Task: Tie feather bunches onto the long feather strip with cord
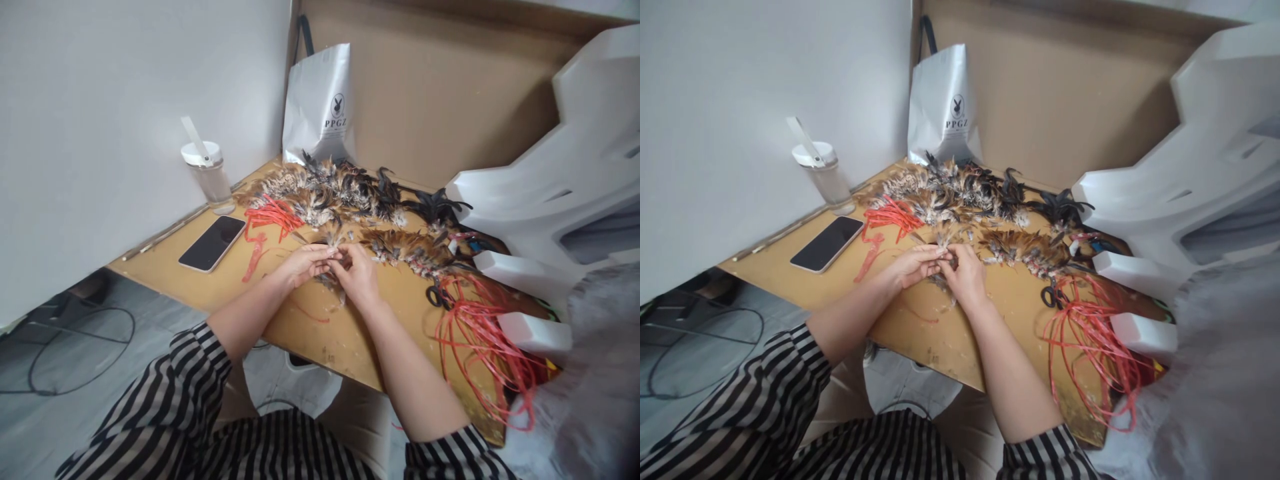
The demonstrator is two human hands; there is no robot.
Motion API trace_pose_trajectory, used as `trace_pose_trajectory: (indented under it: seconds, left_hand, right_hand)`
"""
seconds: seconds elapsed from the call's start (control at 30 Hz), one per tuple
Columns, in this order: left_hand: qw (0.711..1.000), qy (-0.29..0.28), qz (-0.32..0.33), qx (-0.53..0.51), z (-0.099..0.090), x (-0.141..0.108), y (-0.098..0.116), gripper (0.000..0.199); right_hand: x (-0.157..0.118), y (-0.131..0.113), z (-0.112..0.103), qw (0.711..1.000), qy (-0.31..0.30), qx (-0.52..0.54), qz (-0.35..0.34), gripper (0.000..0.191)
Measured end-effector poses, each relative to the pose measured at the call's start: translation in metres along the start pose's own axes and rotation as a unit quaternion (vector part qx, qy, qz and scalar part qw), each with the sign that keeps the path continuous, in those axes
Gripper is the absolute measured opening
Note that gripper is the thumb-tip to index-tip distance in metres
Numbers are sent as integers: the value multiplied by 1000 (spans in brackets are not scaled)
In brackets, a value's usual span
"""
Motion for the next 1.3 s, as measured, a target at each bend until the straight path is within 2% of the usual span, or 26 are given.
trace_pose_trajectory:
  seconds: [0.17,0.37,0.43,0.5,0.6,0.67,0.73,0.87,1.13,1.3]
  left_hand:
    - [1000,-21,-4,13,3,-2,-1,22]
    - [999,-21,15,35,4,-2,-3,24]
    - [997,-25,34,57,4,-1,-1,25]
    - [994,-27,56,89,5,-1,2,25]
    - [983,-37,88,154,7,-2,6,25]
    - [974,-54,102,194,10,-3,8,24]
    - [967,-70,108,221,12,-3,8,24]
    - [959,-84,114,244,14,-3,7,23]
    - [951,-56,145,266,13,-3,9,24]
    - [957,-72,125,250,16,-5,11,25]
  right_hand:
    - [-2,-5,-5,997,32,-70,-27,12]
    - [0,-4,-6,998,26,-57,-11,12]
    - [2,-2,-6,1000,-2,-16,12,13]
    - [4,3,-6,994,-47,76,65,17]
    - [6,9,-7,955,-100,230,158,22]
    - [6,11,-8,937,-107,272,192,23]
    - [6,11,-10,934,-98,273,207,24]
    - [5,12,-10,938,-76,266,209,25]
    - [6,15,-8,957,-13,233,173,25]
    - [5,16,-5,946,-33,266,183,25]
Point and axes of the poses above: each hand's wrist, its own x-axis towards the middle knuckle, its own z-axis out of the palm, y = z × x, the point moved 4 cm from there along x, towards the middle knuckle, and after that the axes turned 13 degrees about z, right-handed, at the moved point
